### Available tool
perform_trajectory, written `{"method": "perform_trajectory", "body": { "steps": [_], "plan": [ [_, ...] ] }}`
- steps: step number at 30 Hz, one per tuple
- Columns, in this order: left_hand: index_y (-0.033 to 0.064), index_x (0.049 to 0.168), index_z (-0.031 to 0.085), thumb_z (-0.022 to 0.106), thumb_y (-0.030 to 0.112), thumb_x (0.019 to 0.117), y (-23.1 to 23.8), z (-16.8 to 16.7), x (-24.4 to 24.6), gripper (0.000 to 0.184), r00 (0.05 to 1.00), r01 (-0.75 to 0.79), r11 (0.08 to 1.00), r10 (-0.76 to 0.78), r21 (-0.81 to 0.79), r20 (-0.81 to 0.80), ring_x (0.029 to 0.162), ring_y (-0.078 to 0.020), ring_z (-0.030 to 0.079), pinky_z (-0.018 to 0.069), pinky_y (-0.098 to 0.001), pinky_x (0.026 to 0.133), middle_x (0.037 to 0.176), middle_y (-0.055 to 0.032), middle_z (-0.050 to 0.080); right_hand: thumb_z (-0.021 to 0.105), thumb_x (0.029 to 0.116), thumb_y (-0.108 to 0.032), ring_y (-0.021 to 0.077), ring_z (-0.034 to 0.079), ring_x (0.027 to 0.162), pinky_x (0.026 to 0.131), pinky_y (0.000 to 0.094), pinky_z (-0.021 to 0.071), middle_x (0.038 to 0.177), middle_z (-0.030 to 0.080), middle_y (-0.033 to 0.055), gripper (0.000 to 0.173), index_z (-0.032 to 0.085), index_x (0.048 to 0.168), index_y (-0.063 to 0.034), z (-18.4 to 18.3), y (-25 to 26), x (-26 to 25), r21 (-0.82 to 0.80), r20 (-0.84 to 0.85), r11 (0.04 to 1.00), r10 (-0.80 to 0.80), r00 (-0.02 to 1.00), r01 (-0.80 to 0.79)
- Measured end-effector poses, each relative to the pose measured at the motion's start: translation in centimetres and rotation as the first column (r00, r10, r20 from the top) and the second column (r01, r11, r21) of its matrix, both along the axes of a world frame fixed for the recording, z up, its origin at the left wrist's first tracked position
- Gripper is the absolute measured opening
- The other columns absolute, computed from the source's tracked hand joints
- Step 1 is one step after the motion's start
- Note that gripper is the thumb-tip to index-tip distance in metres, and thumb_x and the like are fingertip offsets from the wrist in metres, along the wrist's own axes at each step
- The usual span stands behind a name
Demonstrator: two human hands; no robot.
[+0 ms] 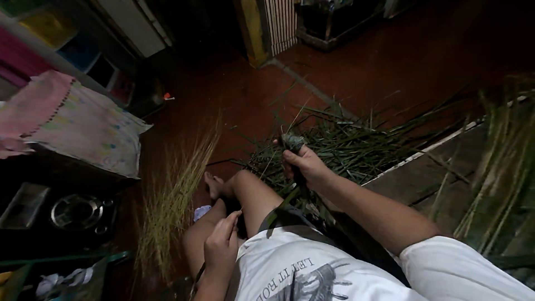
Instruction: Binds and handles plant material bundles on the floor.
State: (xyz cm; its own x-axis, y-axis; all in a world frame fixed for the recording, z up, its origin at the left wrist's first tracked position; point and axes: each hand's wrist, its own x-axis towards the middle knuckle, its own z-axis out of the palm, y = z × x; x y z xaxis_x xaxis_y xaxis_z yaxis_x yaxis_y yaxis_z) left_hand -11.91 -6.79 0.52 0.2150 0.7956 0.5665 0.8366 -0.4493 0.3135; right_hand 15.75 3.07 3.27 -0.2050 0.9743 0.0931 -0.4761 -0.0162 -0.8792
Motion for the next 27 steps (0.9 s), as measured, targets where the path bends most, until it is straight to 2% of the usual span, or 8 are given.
{"method": "perform_trajectory", "body": {
  "steps": [5,11,16,19,21,22,24,27],
  "plan": [
    [0.0010,0.111,0.076,0.052,0.002,0.0926,-0.5,-0.4,-1.2,0.030,1.000,-0.012,1.000,0.013,-0.024,0.014,0.077,-0.0199,0.072,0.0593,-0.0340,0.074,0.089,-0.0126,0.075,0.050,0.1054,-0.017,0.0048,0.052,0.053,0.051,0.0204,0.0508,0.072,0.054,-0.0032,0.034,0.054,0.139,-0.0138,0.9,1.1,1.8,0.025,-0.049,0.996,-0.086,0.995,0.087],
    [0.0005,0.110,0.076,0.050,0.002,0.0923,-1.0,-0.9,-2.6,0.031,1.000,-0.029,0.999,0.029,-0.033,0.006,0.072,-0.0188,0.070,0.0582,-0.0320,0.072,0.083,-0.0121,0.073,0.049,0.1064,-0.018,0.0047,0.052,0.054,0.051,0.0190,0.0504,0.074,0.054,-0.0027,0.031,0.054,0.137,-0.0169,1.4,1.5,3.1,0.058,-0.088,0.987,-0.145,0.986,0.150],
    [0.0014,0.111,0.076,0.050,0.004,0.0930,-1.1,-1.0,-2.7,0.032,1.000,-0.017,1.000,0.018,-0.016,0.020,0.071,-0.0159,0.069,0.0575,-0.0287,0.071,0.081,-0.0106,0.072,0.050,0.1060,-0.023,0.0056,0.051,0.052,0.050,0.0201,0.0491,0.071,0.052,-0.0028,0.039,0.050,0.145,-0.0209,1.1,0.6,1.9,0.033,-0.056,0.993,-0.111,0.992,0.113],
    [0.0010,0.112,0.076,0.051,0.005,0.0934,-1.0,-1.2,-2.0,0.031,1.000,-0.017,1.000,0.017,0.004,0.021,0.072,-0.0172,0.069,0.0579,-0.0292,0.071,0.082,-0.0113,0.073,0.056,0.1020,-0.023,0.0046,0.053,0.053,0.052,0.0197,0.0503,0.070,0.056,-0.0039,0.031,0.053,0.132,-0.0162,-0.2,-0.8,-0.2,0.014,-0.010,1.000,0.005,1.000,-0.005],
    [0.0013,0.112,0.076,0.052,0.006,0.0930,-0.8,-1.2,-1.4,0.031,1.000,-0.024,0.999,0.024,0.028,0.014,0.074,-0.0181,0.070,0.0580,-0.0297,0.072,0.083,-0.0119,0.074,0.056,0.1023,-0.020,0.0033,0.054,0.057,0.057,0.0196,0.0505,0.072,0.055,-0.0063,0.031,0.051,0.132,-0.0116,-0.7,-2.2,-1.4,0.000,0.016,0.992,0.123,0.992,-0.123],
    [0.0015,0.112,0.076,0.052,0.006,0.0932,-0.8,-1.1,-1.2,0.031,1.000,-0.028,0.999,0.027,0.039,0.013,0.074,-0.0187,0.070,0.0579,-0.0302,0.073,0.084,-0.0122,0.074,0.055,0.1030,-0.018,0.0027,0.054,0.058,0.058,0.0193,0.0503,0.073,0.055,-0.0069,0.024,0.051,0.125,-0.0093,-1.0,-2.8,-2.0,-0.003,0.028,0.986,0.169,0.985,-0.169],
    [0.0014,0.113,0.077,0.054,0.006,0.0937,-0.7,-1.1,-0.9,0.030,1.000,-0.027,0.998,0.026,0.054,0.010,0.075,-0.0195,0.070,0.0578,-0.0307,0.074,0.085,-0.0125,0.074,0.055,0.1029,-0.016,0.0016,0.054,0.058,0.059,0.0192,0.0496,0.071,0.056,-0.0081,0.012,0.052,0.112,-0.0090,-1.8,-3.7,-3.1,0.015,0.028,0.970,0.244,0.969,-0.244],
    [0.0026,0.113,0.077,0.054,0.007,0.0932,-0.6,-1.0,-0.6,0.030,1.000,-0.024,0.997,0.025,0.070,-0.013,0.074,-0.0178,0.070,0.0578,-0.0287,0.073,0.084,-0.0112,0.074,0.055,0.1032,-0.016,-0.0001,0.053,0.058,0.057,0.0172,0.0476,0.071,0.056,-0.0098,0.006,0.055,0.106,-0.0102,-2.8,-4.1,-4.1,0.059,0.050,0.948,0.309,0.950,-0.312]
  ]
}}
